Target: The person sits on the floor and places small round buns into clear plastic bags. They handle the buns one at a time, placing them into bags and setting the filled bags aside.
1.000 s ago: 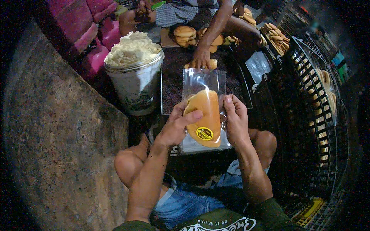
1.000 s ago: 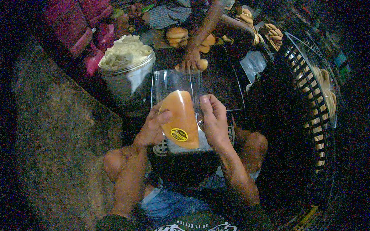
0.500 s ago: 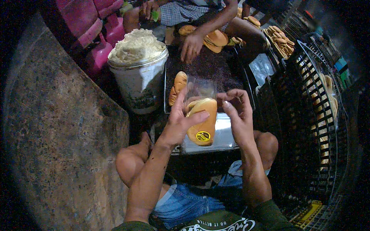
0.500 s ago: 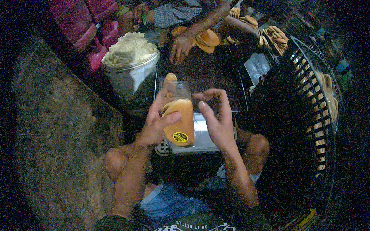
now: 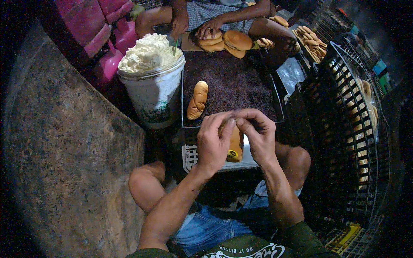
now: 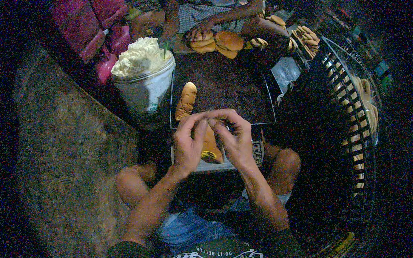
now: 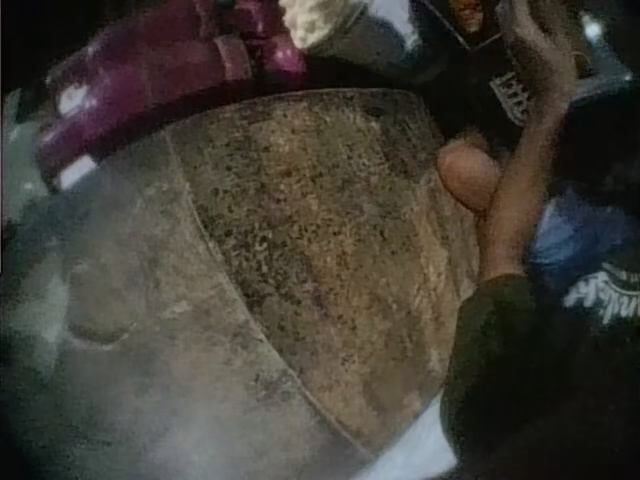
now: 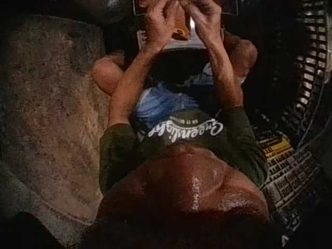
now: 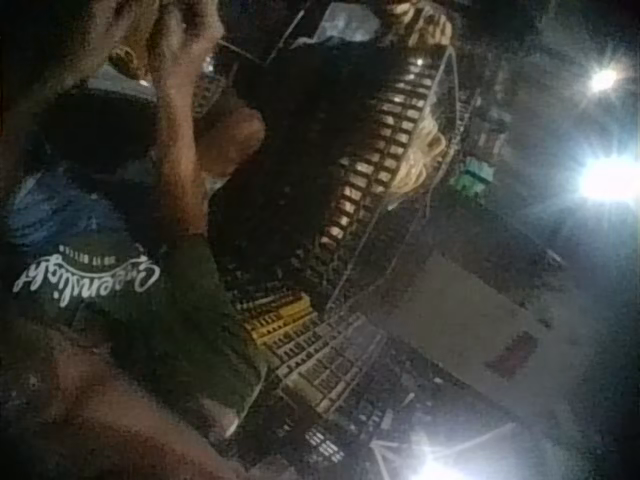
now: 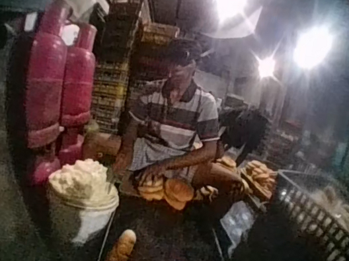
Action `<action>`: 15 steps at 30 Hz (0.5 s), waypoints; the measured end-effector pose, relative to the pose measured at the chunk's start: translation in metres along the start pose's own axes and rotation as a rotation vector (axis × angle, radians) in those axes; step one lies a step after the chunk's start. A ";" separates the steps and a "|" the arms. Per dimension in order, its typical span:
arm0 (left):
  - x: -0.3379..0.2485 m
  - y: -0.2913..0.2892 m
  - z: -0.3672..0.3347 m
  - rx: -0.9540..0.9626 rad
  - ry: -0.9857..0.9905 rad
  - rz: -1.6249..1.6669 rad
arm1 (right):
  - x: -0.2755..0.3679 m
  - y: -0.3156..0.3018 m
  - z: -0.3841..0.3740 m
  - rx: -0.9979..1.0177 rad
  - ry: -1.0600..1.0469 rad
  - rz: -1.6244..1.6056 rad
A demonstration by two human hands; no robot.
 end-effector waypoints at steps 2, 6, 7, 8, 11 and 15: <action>0.000 -0.001 0.000 0.002 -0.084 0.064 | 0.002 0.001 -0.004 -0.009 -0.131 0.157; -0.006 -0.003 0.000 0.064 -0.328 0.115 | 0.005 0.007 0.000 -0.046 -0.026 0.188; -0.007 -0.004 -0.003 0.073 -0.369 0.126 | 0.004 0.008 0.001 -0.053 0.015 0.181; -0.007 -0.005 -0.004 0.082 -0.409 0.137 | 0.005 0.007 0.001 -0.034 -0.022 0.224; -0.001 -0.007 -0.003 0.087 -0.462 0.178 | 0.006 0.004 -0.001 0.029 -0.199 0.435; -0.001 -0.013 -0.012 0.029 -0.214 0.107 | -0.004 0.000 0.005 -0.007 -0.287 0.565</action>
Point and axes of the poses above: each hand's wrist, its own z-axis away from the middle knuckle, its own y-axis out of the palm, x = y × z, the point moved 1 cm from there along -z, towards the middle knuckle
